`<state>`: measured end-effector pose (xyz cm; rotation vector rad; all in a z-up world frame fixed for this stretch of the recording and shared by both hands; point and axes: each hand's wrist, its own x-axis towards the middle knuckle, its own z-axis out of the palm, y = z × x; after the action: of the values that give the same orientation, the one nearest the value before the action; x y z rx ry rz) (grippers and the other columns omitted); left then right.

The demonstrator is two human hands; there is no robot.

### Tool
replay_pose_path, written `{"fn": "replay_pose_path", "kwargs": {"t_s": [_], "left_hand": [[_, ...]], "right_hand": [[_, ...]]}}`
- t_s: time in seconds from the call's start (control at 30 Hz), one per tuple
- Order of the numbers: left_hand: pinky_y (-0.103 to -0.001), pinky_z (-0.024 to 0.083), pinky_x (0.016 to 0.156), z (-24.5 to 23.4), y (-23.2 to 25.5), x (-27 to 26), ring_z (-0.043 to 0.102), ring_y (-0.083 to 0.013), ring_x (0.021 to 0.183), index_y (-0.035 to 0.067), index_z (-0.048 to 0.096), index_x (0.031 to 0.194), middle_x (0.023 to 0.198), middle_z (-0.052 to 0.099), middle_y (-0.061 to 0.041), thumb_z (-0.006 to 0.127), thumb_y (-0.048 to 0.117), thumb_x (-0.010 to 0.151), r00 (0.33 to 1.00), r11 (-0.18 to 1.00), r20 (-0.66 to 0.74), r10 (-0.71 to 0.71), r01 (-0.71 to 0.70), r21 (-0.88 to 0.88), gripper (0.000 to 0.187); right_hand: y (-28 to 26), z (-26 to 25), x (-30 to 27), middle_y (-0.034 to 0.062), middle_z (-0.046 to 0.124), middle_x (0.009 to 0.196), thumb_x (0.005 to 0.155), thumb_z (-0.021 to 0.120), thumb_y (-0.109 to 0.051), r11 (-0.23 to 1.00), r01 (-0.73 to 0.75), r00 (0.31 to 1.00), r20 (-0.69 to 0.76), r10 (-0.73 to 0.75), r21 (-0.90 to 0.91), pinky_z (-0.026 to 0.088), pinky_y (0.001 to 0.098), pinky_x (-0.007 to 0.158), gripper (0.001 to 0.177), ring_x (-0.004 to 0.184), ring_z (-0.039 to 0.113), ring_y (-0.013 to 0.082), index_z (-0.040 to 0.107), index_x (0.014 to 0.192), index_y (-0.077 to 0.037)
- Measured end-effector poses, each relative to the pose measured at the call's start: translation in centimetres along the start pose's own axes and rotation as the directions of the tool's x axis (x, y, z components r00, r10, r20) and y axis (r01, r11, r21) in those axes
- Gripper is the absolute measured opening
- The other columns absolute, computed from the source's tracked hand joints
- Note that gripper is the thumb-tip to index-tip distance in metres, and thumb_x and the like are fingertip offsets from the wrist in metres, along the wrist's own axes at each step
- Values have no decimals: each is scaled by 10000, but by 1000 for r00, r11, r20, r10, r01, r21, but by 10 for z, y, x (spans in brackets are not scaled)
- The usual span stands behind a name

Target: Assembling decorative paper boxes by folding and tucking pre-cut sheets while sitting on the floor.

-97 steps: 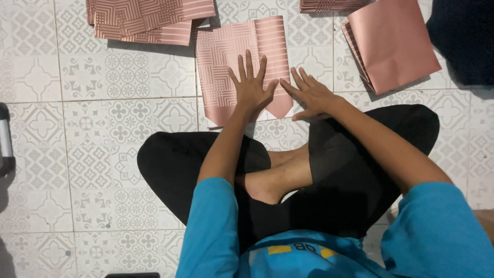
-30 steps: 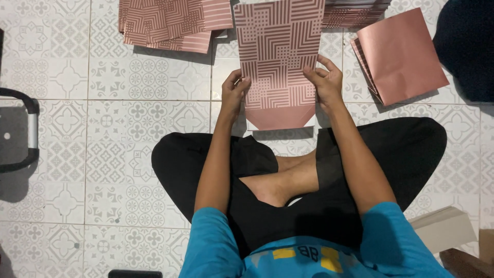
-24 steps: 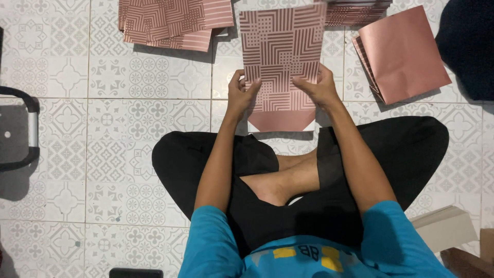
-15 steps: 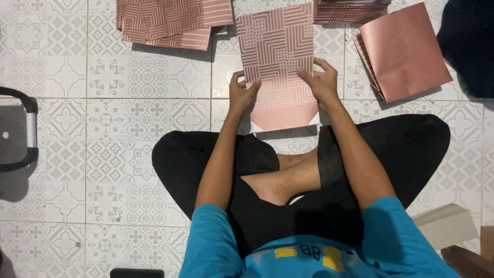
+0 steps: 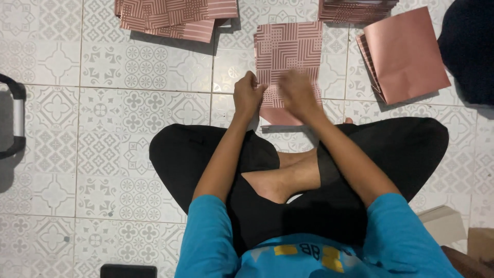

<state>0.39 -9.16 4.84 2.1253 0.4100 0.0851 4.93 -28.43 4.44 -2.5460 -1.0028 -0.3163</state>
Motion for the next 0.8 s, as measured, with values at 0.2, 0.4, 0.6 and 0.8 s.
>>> {"fn": "replay_pose_path", "kwargs": {"t_s": [0.2,0.4,0.6,0.8], "left_hand": [[-437,548,849,14,-22,8,622,-347,980,32,715,935,914,614,-127,790,215,848,993,971,8,121,-120,205,215],[-429,545,863,23,-36,10,589,-350,1019,43,697,1005,996,579,-121,705,194,917,986,958,47,158,-165,235,175],[-423,551,838,9,-14,-7,588,-391,1026,14,663,1043,1025,556,-167,654,83,931,941,875,69,331,-333,353,132],[-376,539,729,26,-29,2,592,-351,1009,112,686,1045,1089,524,-124,679,176,918,911,798,6,413,-365,479,143]], "right_hand": [[-42,9,0,204,625,1397,1086,494,-297,989,120,969,206,-136,91,373,482,1147,417,1362,529,371,650,1316,14],[-42,14,2,250,592,1396,1086,455,-217,986,109,982,142,-127,129,425,495,1077,396,1335,517,424,558,1370,40],[-42,18,9,293,583,1334,1083,411,-158,989,50,983,166,-73,139,451,536,982,368,1332,470,463,491,1375,53],[-28,35,41,243,563,1262,1027,400,-124,999,2,963,271,-13,41,472,575,836,398,1249,451,429,385,1403,8]]}}
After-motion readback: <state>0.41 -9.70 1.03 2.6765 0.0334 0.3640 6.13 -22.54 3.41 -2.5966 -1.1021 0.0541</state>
